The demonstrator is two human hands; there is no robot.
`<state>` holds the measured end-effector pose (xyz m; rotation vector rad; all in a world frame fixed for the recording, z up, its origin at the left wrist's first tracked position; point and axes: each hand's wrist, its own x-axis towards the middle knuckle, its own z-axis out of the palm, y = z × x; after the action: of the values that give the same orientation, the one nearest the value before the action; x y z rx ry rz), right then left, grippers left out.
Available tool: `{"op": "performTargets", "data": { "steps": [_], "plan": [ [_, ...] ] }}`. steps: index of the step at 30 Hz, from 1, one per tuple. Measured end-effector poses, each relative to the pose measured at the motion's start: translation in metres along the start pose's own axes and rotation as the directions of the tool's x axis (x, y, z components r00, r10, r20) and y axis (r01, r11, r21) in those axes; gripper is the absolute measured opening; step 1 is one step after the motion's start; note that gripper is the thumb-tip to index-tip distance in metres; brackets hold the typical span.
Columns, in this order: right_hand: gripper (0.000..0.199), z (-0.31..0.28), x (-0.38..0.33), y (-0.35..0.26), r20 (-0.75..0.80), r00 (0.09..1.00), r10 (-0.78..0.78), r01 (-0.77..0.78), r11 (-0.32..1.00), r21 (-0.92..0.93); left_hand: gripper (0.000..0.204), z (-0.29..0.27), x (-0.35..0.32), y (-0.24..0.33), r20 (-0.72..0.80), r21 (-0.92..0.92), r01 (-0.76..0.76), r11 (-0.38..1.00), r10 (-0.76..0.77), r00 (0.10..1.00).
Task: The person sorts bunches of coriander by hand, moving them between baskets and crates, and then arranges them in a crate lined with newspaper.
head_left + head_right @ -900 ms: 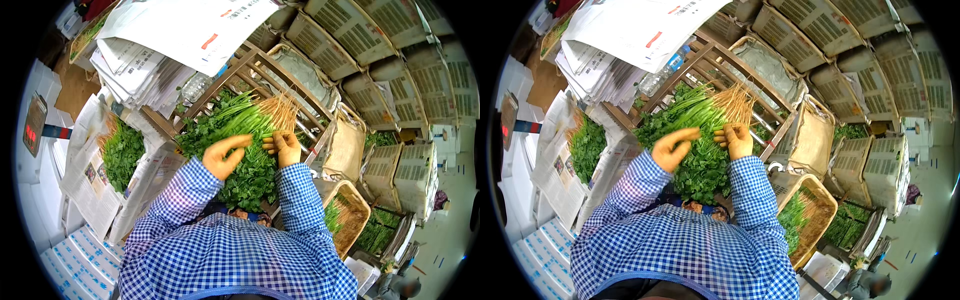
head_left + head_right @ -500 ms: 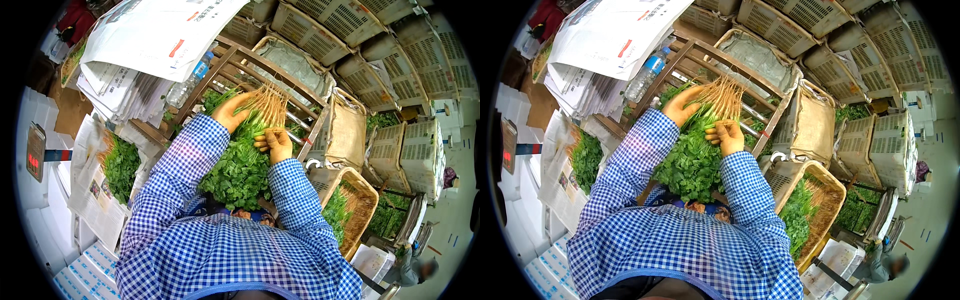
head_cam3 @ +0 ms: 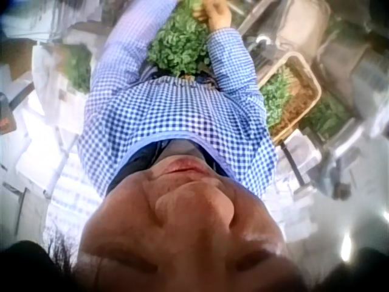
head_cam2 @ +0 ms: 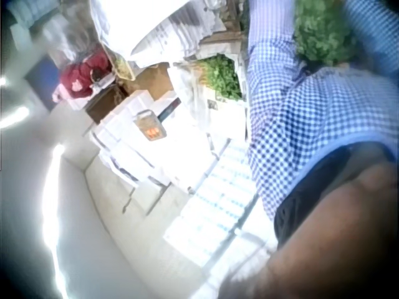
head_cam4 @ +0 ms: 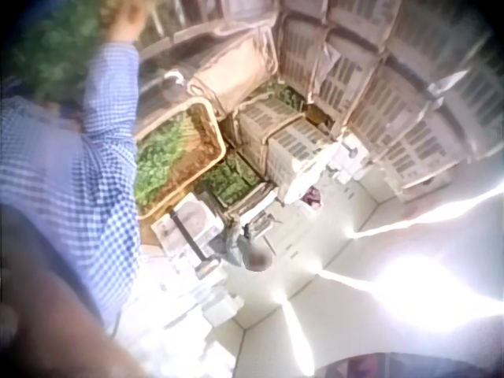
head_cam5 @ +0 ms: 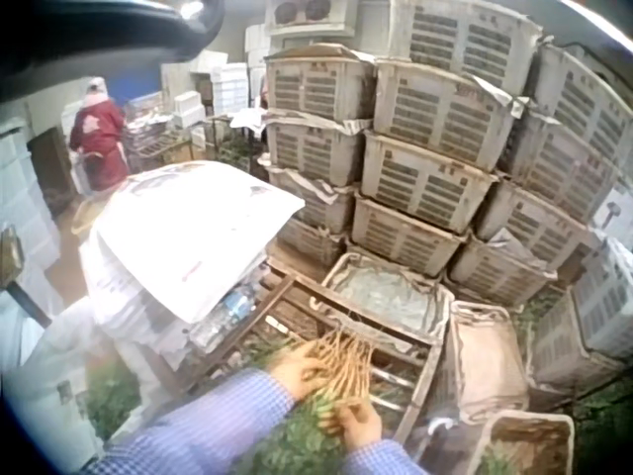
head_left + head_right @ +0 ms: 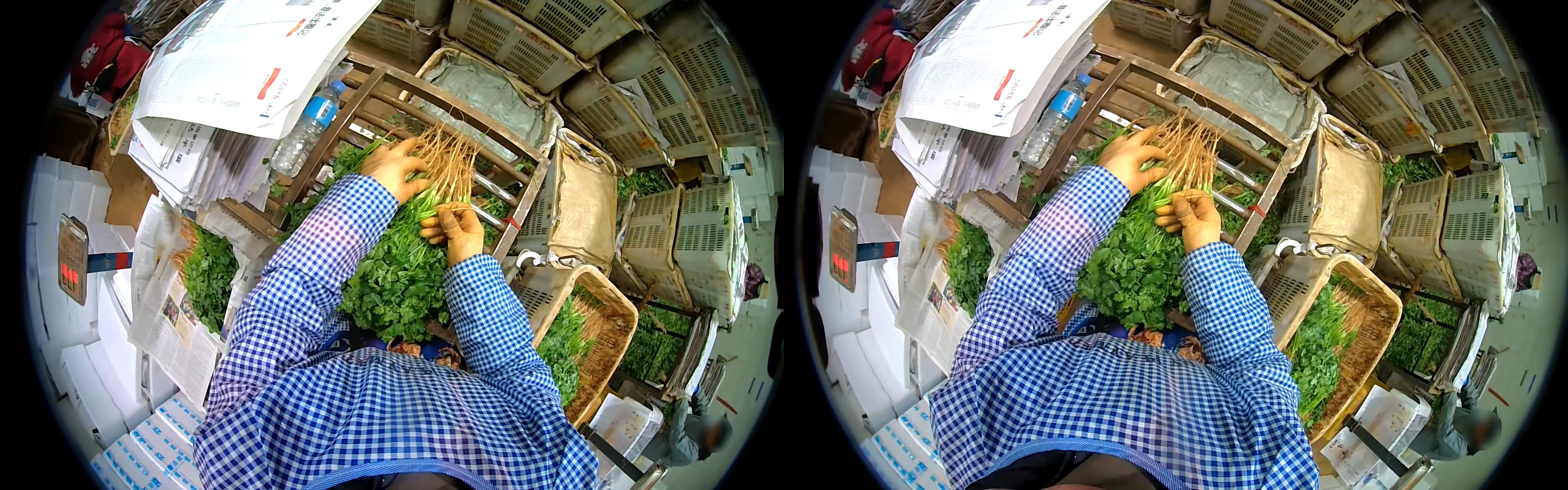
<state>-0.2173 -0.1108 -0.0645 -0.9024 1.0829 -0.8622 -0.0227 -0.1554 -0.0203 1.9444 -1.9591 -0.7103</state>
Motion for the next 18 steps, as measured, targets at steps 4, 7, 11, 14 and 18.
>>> {"op": "performTargets", "data": {
  "steps": [4,7,11,14,18],
  "plan": [
    [0.031,0.003,-0.001,-0.002,0.010,1.000,-0.007,0.007,1.000,0.003,0.016,0.009,0.008,-0.011,-0.064,-0.044,-0.056,0.998,0.053,0.997],
    [0.031,0.003,-0.001,-0.001,0.007,1.000,-0.003,0.003,1.000,-0.003,0.005,0.009,0.005,-0.025,-0.162,-0.406,-0.025,0.914,-0.045,0.986],
    [0.030,-0.001,-0.001,0.002,0.011,1.000,0.001,-0.001,0.999,0.032,0.024,-0.032,-0.037,-0.028,-0.256,-0.852,-0.026,0.523,-0.372,0.892],
    [0.023,0.000,-0.001,0.001,-0.018,1.000,0.009,-0.008,0.998,0.061,0.025,-0.033,-0.051,-0.017,-0.222,-0.806,0.019,0.592,-0.332,0.917],
    [0.027,0.001,-0.003,0.002,0.003,1.000,-0.031,0.031,0.999,0.040,0.029,-0.006,-0.042,-0.001,-0.023,0.096,0.019,0.995,-0.017,1.000]
  ]
}}
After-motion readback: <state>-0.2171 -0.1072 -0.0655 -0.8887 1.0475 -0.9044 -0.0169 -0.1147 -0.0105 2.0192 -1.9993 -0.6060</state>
